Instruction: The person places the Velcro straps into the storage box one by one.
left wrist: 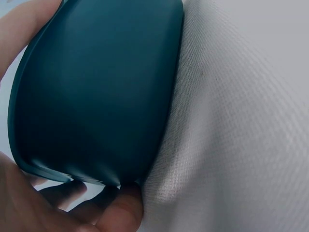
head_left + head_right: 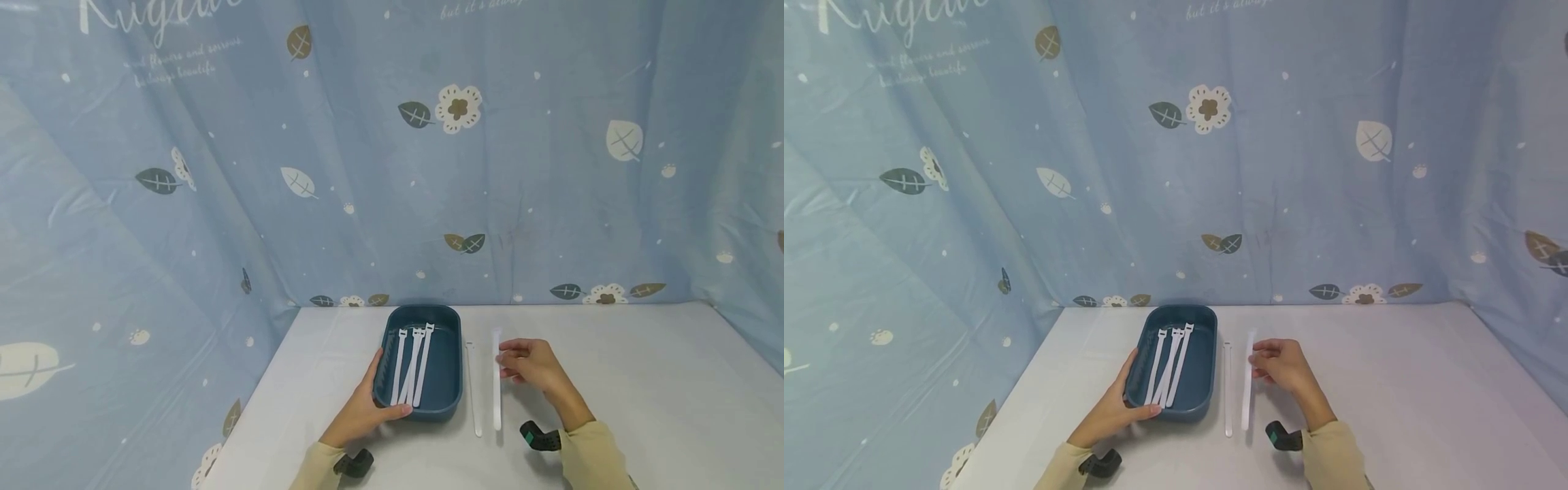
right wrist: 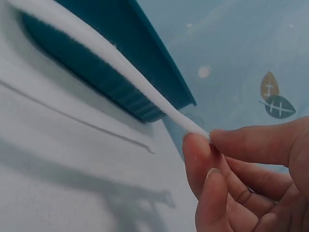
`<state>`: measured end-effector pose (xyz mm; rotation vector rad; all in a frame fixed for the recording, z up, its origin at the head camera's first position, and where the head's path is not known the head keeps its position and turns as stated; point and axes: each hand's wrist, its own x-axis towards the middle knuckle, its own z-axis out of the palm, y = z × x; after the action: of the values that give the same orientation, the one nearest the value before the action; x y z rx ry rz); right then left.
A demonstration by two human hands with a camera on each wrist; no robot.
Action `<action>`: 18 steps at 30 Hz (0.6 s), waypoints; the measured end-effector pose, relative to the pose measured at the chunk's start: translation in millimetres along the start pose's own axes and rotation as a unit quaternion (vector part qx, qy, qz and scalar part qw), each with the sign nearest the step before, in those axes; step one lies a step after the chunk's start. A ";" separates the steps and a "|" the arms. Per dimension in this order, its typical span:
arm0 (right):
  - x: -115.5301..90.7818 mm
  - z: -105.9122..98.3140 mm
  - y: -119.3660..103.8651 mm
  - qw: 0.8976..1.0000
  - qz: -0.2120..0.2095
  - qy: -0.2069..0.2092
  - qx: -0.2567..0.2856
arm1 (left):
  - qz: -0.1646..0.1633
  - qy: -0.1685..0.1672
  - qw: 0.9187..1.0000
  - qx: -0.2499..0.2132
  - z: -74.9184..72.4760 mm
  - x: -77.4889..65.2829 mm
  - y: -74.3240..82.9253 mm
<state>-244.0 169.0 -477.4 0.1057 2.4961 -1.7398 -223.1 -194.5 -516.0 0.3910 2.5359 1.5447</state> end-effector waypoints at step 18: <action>-4.8 -1.2 -11.3 1.000 -0.008 -0.003 0.023 | -0.003 -0.003 1.000 -0.004 -0.3 -1.6 2.7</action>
<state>-240.5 166.2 -465.9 0.0831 2.4595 -1.8023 -221.3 -194.0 -513.5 0.3851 2.5235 1.5478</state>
